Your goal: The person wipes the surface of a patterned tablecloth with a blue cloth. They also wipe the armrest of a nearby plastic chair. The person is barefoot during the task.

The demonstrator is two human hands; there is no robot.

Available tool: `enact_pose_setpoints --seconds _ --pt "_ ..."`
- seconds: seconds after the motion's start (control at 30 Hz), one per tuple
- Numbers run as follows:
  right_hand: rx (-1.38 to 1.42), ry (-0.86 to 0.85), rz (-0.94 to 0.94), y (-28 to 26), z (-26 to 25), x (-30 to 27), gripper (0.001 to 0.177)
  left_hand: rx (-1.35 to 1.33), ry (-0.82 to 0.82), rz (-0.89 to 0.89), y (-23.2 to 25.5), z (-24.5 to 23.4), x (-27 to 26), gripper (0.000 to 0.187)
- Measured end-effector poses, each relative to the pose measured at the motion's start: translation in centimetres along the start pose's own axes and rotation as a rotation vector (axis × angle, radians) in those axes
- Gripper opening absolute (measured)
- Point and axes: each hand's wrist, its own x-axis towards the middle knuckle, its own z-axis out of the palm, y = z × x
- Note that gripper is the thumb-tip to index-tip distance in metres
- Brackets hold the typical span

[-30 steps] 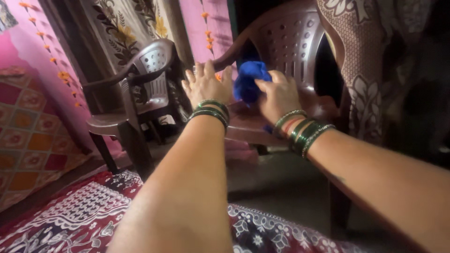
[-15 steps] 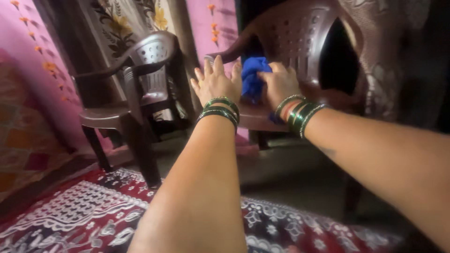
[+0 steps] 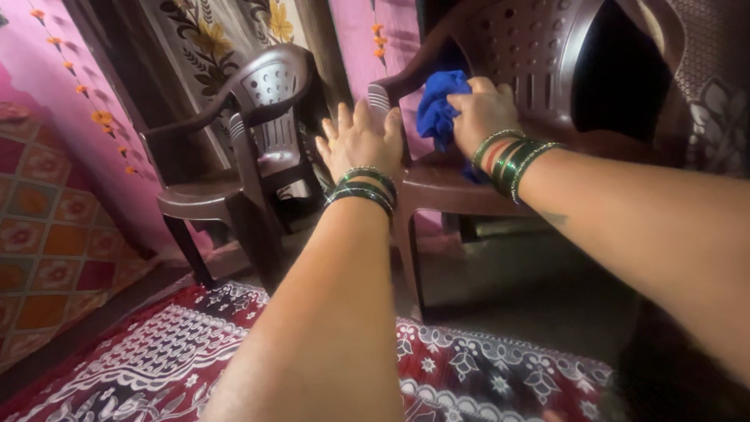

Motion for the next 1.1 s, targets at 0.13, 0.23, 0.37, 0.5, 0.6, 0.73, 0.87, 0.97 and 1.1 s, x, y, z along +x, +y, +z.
enact_pose_setpoints --seconds 0.13,0.23,0.37,0.5,0.6,0.73,0.87,0.97,1.1 --pt "0.009 0.023 -0.037 0.6 0.7 0.9 0.035 -0.008 0.001 -0.01 0.8 1.1 0.3 0.071" --pt "-0.007 0.009 -0.074 1.4 0.8 1.4 0.034 -0.006 0.032 -0.027 0.9 2.0 0.6 0.071" --pt "-0.034 0.081 -0.188 4.4 1.5 1.7 0.032 0.088 0.03 -0.066 1.2 3.5 1.3 0.075" --pt "0.161 0.155 -0.192 8.4 3.6 1.2 0.031 0.076 0.038 -0.097 3.3 5.7 1.7 0.071" --pt "0.275 0.156 -0.138 10.3 3.9 0.6 0.025 0.076 0.042 -0.073 5.1 7.2 1.8 0.072" --pt "0.168 0.063 -0.072 10.3 1.9 -0.3 0.029 0.082 -0.027 -0.052 6.9 8.0 1.6 0.07" --pt "0.093 0.05 -0.101 10.0 0.4 -1.6 0.036 0.083 -0.023 -0.006 7.7 8.7 1.9 0.073" --pt "0.088 0.058 -0.144 10.8 0.3 -2.3 0.031 0.082 -0.015 0.006 8.3 9.5 2.2 0.074" --pt "0.183 0.037 -0.089 11.9 0.6 -2.9 0.027 0.044 -0.019 0.007 9.1 9.9 2.5 0.072"
